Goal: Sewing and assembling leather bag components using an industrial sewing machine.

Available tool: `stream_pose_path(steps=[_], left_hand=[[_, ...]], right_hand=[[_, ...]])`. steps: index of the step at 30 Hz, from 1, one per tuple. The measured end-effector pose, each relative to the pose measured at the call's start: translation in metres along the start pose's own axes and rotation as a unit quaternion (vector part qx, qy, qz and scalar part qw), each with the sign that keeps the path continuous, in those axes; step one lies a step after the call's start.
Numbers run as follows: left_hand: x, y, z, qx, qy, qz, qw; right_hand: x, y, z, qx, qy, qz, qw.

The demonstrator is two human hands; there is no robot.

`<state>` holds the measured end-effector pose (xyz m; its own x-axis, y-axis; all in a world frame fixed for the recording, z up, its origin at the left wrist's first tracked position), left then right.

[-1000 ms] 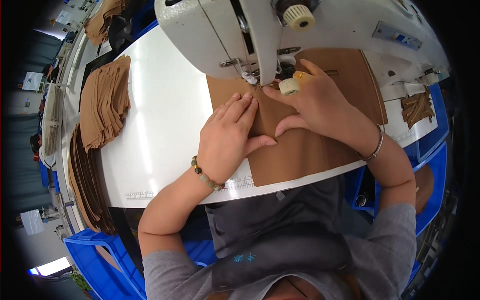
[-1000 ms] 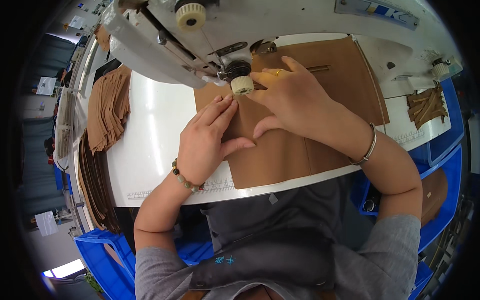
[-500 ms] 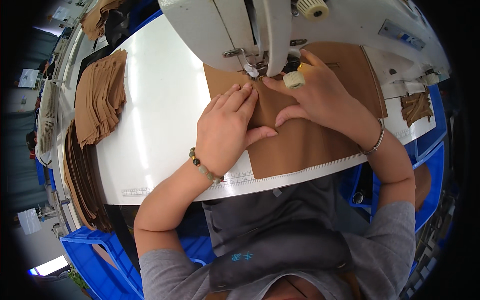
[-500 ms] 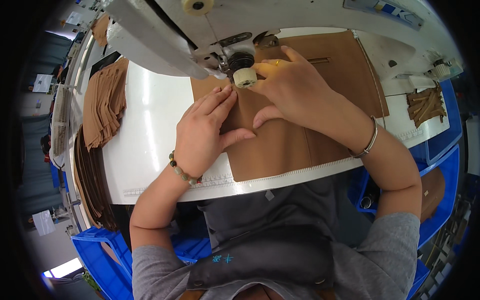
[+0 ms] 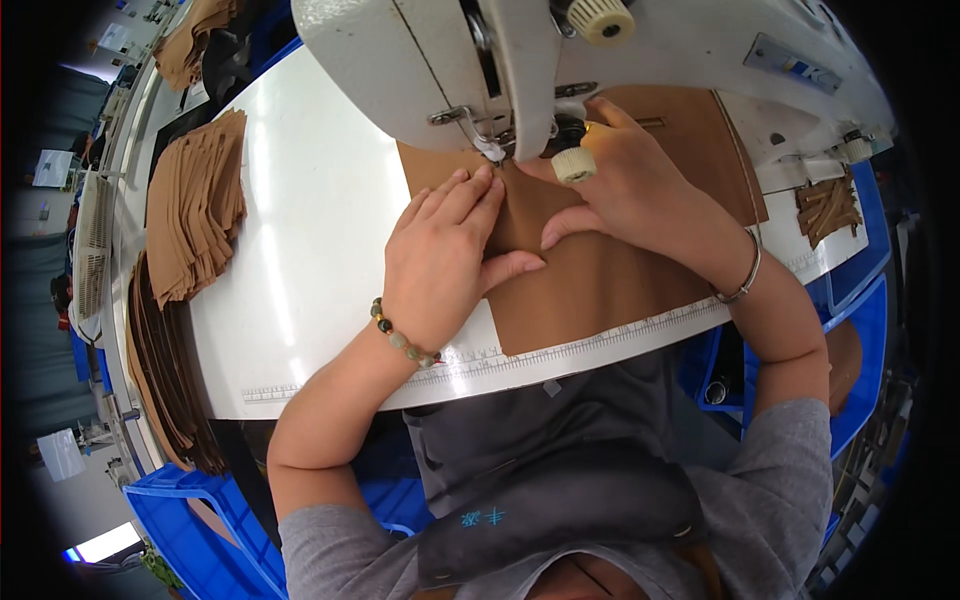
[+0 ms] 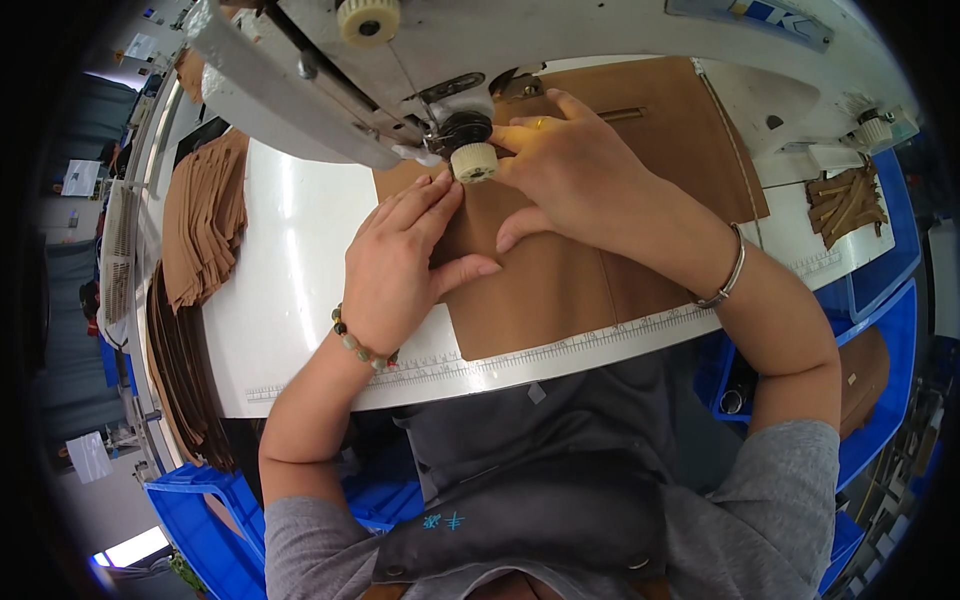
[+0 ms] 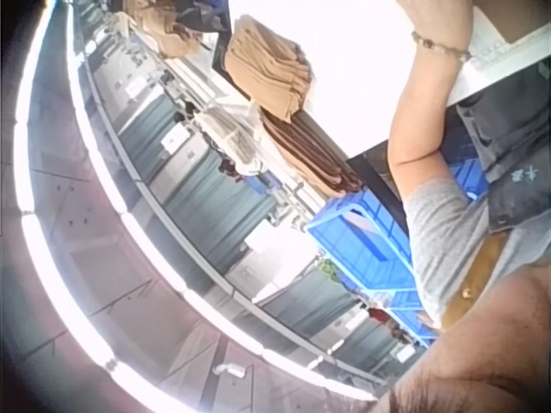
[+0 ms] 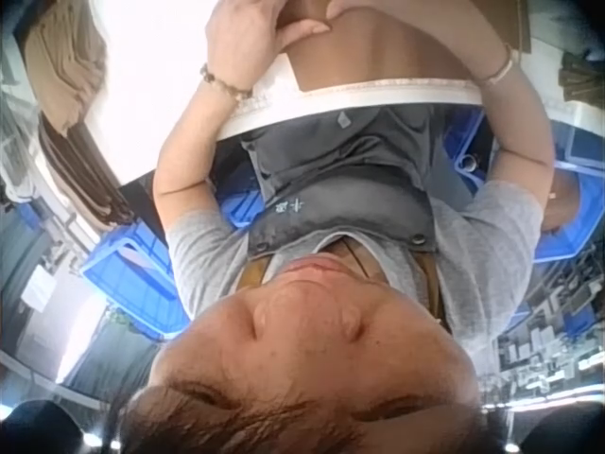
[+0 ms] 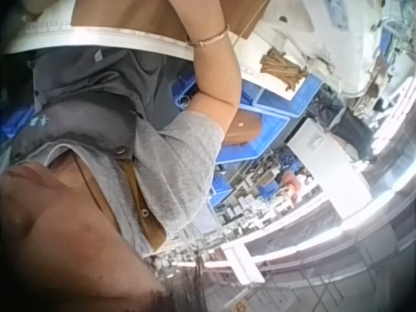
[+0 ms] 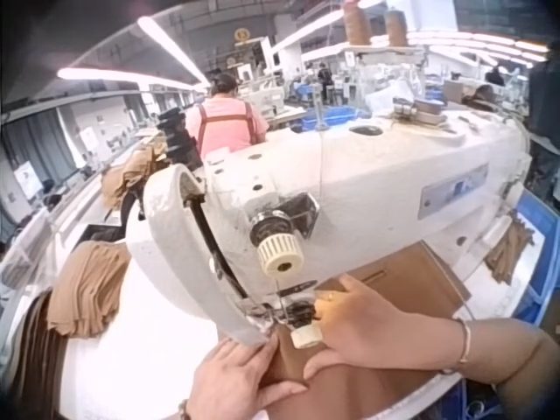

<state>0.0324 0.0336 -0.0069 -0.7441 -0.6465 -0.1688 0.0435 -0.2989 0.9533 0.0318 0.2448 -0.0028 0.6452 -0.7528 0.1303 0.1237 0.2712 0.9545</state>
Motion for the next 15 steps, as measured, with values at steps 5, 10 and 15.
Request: stream_pose_path(steps=[5, 10, 15], left_hand=[[0.0, 0.0, 0.001, -0.008, -0.003, 0.003, 1.0], [0.003, 0.0, 0.002, -0.006, -0.007, 0.005, 1.0], [0.002, -0.001, 0.001, -0.01, -0.009, 0.013, 1.0]], right_hand=[[0.003, 0.006, 0.004, -0.002, -0.003, 0.006, 1.0], [-0.011, 0.021, 0.003, 0.073, -0.133, -0.032, 0.988], [-0.035, 0.029, 0.0, -0.188, -0.221, 0.125, 0.949]])
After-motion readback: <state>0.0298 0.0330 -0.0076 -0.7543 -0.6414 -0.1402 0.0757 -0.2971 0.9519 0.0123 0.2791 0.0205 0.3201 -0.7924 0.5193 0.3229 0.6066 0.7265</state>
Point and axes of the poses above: each hand's wrist, its own z-axis towards the middle knuckle, its own y-axis out of the back of the hand, x = y × z, the point moved 3 cm from there along z, towards the middle knuckle, and after that the axes turned 5 degrees about x, right-handed, at the moved point
